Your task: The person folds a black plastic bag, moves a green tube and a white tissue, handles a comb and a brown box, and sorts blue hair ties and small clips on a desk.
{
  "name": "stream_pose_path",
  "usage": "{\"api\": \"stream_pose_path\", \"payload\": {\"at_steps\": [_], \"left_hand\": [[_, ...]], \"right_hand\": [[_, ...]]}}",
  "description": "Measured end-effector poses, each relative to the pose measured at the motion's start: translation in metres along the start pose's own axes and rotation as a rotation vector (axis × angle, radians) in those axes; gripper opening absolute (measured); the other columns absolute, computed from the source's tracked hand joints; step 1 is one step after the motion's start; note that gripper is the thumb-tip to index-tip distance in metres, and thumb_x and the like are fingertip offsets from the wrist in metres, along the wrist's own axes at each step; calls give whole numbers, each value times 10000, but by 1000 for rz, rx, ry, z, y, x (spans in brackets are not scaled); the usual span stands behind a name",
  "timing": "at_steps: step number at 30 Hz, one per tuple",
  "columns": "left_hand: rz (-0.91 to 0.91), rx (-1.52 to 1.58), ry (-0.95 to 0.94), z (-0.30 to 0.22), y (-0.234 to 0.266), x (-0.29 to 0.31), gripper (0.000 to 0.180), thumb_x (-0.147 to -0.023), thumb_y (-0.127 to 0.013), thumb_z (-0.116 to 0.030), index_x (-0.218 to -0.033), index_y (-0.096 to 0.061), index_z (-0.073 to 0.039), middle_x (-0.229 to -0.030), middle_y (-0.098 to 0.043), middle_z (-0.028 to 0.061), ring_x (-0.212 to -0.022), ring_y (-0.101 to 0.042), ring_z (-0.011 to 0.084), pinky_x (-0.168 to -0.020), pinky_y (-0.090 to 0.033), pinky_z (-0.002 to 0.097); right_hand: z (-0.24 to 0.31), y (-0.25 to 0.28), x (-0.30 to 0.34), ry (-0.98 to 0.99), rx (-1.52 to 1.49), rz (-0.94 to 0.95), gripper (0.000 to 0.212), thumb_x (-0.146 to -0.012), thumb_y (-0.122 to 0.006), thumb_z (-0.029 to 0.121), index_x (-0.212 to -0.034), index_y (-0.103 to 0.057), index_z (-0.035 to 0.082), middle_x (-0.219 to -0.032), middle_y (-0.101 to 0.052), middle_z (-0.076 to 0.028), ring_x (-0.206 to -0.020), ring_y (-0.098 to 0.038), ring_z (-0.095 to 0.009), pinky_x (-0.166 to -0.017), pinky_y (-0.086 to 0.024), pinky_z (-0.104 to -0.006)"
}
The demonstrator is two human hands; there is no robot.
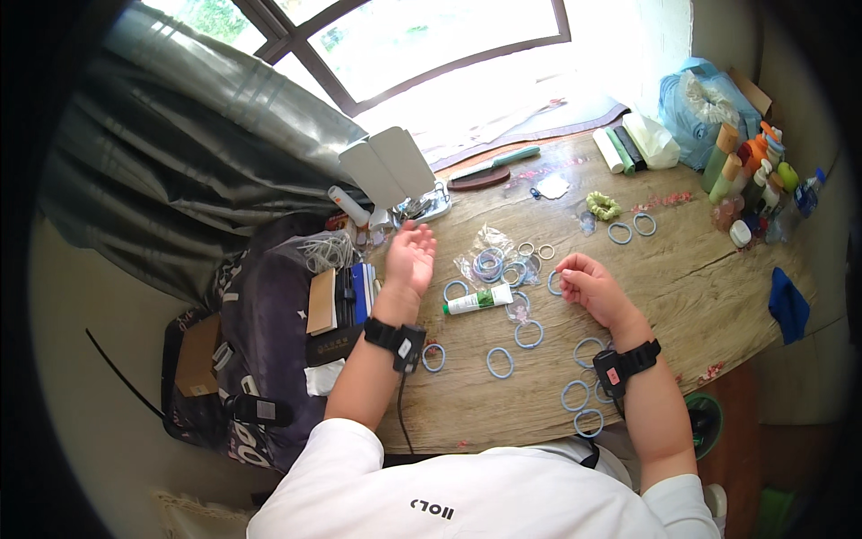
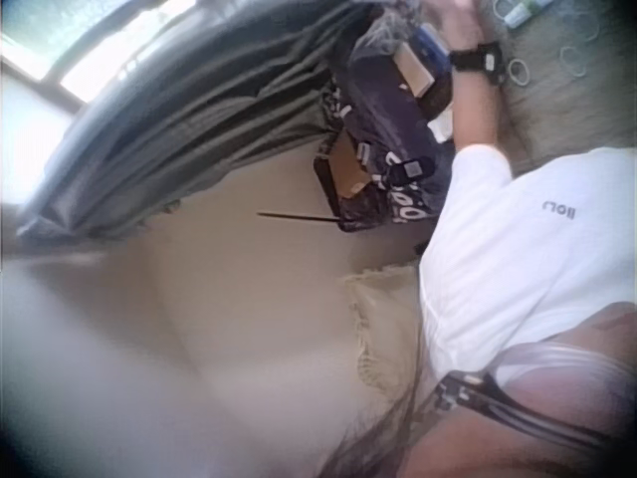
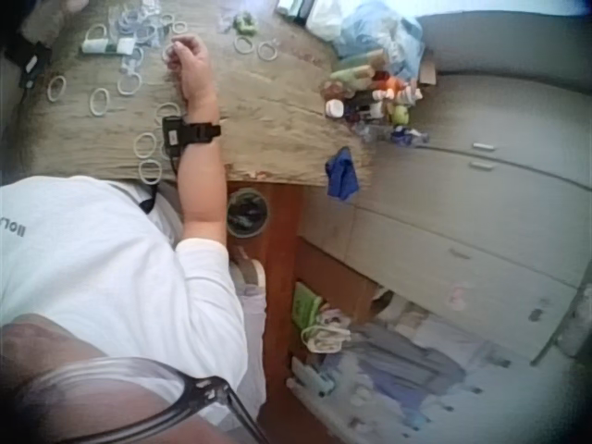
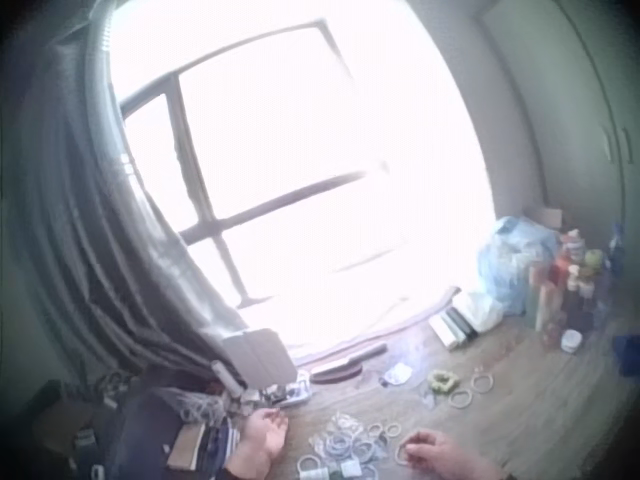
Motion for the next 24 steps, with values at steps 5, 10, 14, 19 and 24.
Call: {"api": "stream_pose_path", "payload": {"at_steps": [5,10,14,19,24], "left_hand": [[377,-220,14,14,15,60,188,-893,-482,-5,-1063,-536,-62,-976,-611,73,-896,-592,184,-830,-472,287],[521,-692,-384,38,27,84,143,-910,-503,-34,-1041,-558,-45,-969,-636,82,-868,-608,184,-798,-469,281],[578,-1071,-612,41,27,95,139,-878,-549,-62,-1007,-595,-37,-987,-647,91,-925,-610,203,-802,-466,319],[559,-1106,-532,40,33,92,180,-833,-565,-49,-1009,-595,-31,-989,-634,114,-894,-606,238,-809,-475,336],[608,-1255,-635,36,35,96,239,-795,-602,-75,-1033,-591,-50,-1008,-611,111,-977,-566,280,-874,-455,384]], "right_hand": [[-5,-2,-7,-3,-71,15,89,-936,-539,114,-1010,-569,76,-802,-585,1,-706,-556,-70,-650,-476,-205],[-4,2,-7,-6,-121,-5,89,-936,-542,109,-1015,-567,76,-800,-585,1,-709,-565,-80,-661,-485,-213],[-5,6,-6,21,-232,-24,97,-935,-536,91,-1025,-563,70,-810,-590,-2,-733,-572,-86,-676,-491,-221],[-3,11,-6,29,-282,-15,112,-937,-520,79,-1040,-558,61,-825,-591,-15,-749,-577,-99,-684,-494,-228],[-2,16,-5,31,-304,-31,124,-942,-503,74,-1051,-555,49,-859,-591,-43,-761,-586,-122,-696,-500,-241]]}}
Point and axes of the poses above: each hand's wrist, its own x-axis away from the middle knuckle, its own y-axis out of the back of the hand, z = x × y, the point moved 2 cm from there along -x, towards the middle knuckle
